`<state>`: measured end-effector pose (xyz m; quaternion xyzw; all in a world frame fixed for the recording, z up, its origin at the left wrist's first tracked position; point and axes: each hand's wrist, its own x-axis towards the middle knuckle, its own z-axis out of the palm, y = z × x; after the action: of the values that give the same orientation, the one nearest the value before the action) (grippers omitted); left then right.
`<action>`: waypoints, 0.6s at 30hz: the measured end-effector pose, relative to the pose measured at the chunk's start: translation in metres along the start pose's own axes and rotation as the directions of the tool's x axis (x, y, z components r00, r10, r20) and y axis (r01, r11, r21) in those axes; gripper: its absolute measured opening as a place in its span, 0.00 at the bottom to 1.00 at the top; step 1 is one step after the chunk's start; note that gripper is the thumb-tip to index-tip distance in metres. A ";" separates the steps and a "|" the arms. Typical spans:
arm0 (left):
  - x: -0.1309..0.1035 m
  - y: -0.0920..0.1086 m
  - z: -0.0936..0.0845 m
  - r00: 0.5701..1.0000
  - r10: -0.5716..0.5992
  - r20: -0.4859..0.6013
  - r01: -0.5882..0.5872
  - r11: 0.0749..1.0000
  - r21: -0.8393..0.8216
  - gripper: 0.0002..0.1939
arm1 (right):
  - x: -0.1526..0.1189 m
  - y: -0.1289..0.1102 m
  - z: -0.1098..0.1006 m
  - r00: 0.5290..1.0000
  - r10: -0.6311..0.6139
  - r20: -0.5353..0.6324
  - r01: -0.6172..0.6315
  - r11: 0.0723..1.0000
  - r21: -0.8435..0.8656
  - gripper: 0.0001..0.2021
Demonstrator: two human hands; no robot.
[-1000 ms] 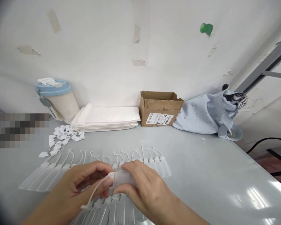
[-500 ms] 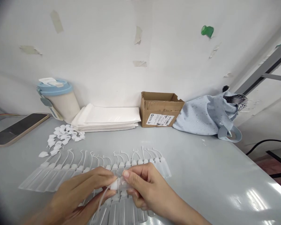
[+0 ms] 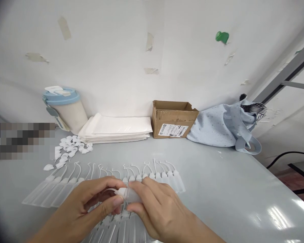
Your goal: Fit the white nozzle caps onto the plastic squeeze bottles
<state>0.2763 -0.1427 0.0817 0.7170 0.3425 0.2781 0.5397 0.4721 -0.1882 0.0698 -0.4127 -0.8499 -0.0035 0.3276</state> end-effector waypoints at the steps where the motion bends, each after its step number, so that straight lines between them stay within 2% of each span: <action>1: 0.000 0.000 0.000 1.000 -0.010 0.003 0.009 1.000 0.014 0.10 | 0.000 0.000 0.001 1.000 -0.026 -0.012 0.026 0.998 -0.051 0.16; 2: -0.001 -0.001 0.001 1.000 -0.012 0.000 0.012 0.999 0.040 0.10 | 0.000 0.000 0.001 0.999 -0.033 -0.016 0.032 0.998 -0.063 0.16; 4: -0.002 -0.003 0.002 1.000 0.015 -0.019 -0.012 0.993 0.119 0.11 | 0.002 -0.003 0.001 1.000 0.026 0.002 -0.026 0.999 0.046 0.17; 6: -0.003 -0.007 0.003 0.994 0.102 -0.037 -0.092 0.971 0.221 0.10 | 0.005 -0.006 -0.001 0.979 0.175 0.105 -0.195 0.953 0.231 0.16; 7: -0.004 -0.010 0.004 0.986 0.162 -0.032 -0.147 0.950 0.276 0.08 | 0.007 -0.008 -0.002 0.948 0.259 0.184 -0.306 0.902 0.306 0.16; 10: -0.007 -0.017 0.006 0.937 0.350 0.015 -0.323 0.847 0.422 0.04 | 0.010 -0.008 -0.006 0.792 0.445 0.418 -0.601 0.688 0.408 0.19; 12: -0.008 -0.020 0.009 0.896 0.443 0.033 -0.400 0.772 0.494 0.04 | 0.011 -0.005 -0.007 0.697 0.487 0.527 -0.716 0.519 0.467 0.23; 14: -0.010 -0.022 0.012 0.860 0.507 0.048 -0.449 0.710 0.543 0.07 | 0.010 -0.001 -0.006 0.618 0.475 0.626 -0.785 0.330 0.525 0.26; 16: -0.011 -0.022 0.014 0.836 0.545 0.061 -0.479 0.673 0.564 0.09 | 0.009 0.002 -0.003 0.564 0.431 0.705 -0.815 0.149 0.561 0.26; 18: -0.011 -0.022 0.013 0.831 0.556 0.032 -0.478 0.683 0.552 0.10 | 0.009 0.003 -0.001 0.553 0.408 0.727 -0.807 0.045 0.589 0.25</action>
<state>0.2760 -0.1551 0.0569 0.8846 0.2261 0.3605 0.1906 0.4705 -0.1798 0.0750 -0.4825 -0.4771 0.6732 0.2940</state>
